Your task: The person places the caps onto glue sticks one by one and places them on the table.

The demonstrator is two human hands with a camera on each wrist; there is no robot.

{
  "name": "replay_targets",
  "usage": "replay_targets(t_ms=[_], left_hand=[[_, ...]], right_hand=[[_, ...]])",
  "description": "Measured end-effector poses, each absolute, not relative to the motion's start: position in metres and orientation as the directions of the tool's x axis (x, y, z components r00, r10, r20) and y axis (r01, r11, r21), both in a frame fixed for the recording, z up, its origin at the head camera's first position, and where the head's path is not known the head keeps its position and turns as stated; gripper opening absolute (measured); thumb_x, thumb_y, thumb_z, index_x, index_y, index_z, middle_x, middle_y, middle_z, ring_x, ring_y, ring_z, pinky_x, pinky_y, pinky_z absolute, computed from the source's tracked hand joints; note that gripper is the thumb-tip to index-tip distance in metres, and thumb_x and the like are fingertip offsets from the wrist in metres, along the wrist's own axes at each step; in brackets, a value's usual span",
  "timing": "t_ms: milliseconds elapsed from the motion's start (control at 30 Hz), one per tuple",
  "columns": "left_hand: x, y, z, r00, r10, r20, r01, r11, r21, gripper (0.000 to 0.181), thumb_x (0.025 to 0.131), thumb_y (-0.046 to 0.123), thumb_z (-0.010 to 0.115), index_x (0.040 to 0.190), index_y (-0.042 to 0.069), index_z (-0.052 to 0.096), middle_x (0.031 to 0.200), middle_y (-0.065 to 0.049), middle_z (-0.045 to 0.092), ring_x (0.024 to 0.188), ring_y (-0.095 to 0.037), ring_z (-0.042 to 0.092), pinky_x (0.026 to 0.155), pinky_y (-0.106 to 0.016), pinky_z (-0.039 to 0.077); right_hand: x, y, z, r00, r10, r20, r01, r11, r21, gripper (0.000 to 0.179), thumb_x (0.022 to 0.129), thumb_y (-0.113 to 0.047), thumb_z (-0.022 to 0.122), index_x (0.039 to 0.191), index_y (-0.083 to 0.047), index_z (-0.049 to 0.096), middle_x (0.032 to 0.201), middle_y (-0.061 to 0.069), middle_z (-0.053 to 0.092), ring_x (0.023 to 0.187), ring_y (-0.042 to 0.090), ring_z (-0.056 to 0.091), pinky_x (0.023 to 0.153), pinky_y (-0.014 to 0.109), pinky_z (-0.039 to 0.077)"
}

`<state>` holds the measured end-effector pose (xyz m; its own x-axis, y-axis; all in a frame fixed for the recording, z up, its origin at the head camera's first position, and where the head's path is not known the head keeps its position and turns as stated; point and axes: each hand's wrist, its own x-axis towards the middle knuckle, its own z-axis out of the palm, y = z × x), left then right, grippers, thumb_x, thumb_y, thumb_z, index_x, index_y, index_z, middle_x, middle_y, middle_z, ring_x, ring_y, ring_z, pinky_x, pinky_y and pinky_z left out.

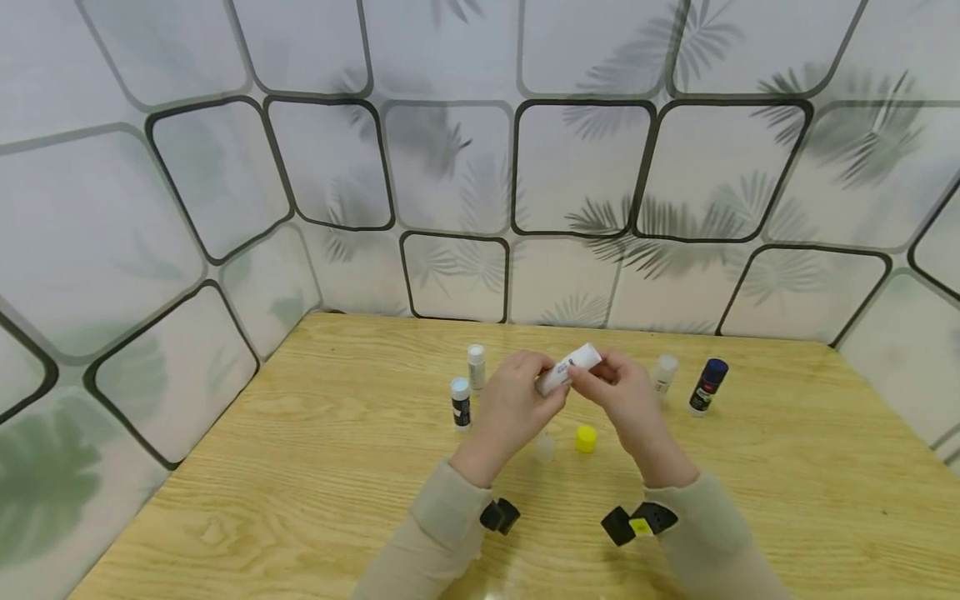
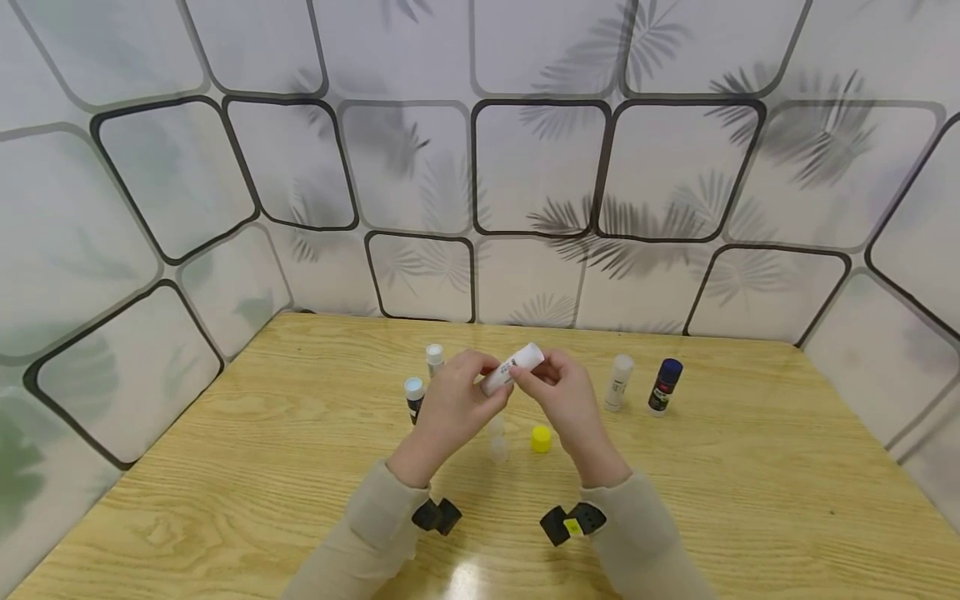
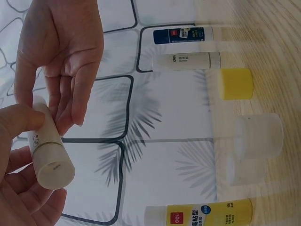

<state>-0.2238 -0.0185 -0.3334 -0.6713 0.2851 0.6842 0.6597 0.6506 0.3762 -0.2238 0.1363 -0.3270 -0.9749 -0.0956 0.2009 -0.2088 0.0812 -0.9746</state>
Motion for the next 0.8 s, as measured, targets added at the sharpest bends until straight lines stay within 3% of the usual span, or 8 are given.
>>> replay_targets(t_ms=[800], left_hand=[[-0.2214, -0.0205, -0.3341, -0.679, 0.314, 0.664, 0.665, 0.646, 0.374, 0.022, 0.078, 0.018, 0.066, 0.095, 0.005, 0.060, 0.088, -0.004, 0.059, 0.073, -0.013, 0.053, 0.062, -0.022, 0.046]], right_hand=[[-0.2211, 0.1340, -0.3306, -0.955, -0.180, 0.235, -0.245, 0.035, -0.969, 0.033, 0.087, -0.011, 0.056, 0.109, 0.012, 0.048, 0.090, 0.007, 0.059, 0.082, 0.012, 0.057, 0.076, 0.027, 0.047]])
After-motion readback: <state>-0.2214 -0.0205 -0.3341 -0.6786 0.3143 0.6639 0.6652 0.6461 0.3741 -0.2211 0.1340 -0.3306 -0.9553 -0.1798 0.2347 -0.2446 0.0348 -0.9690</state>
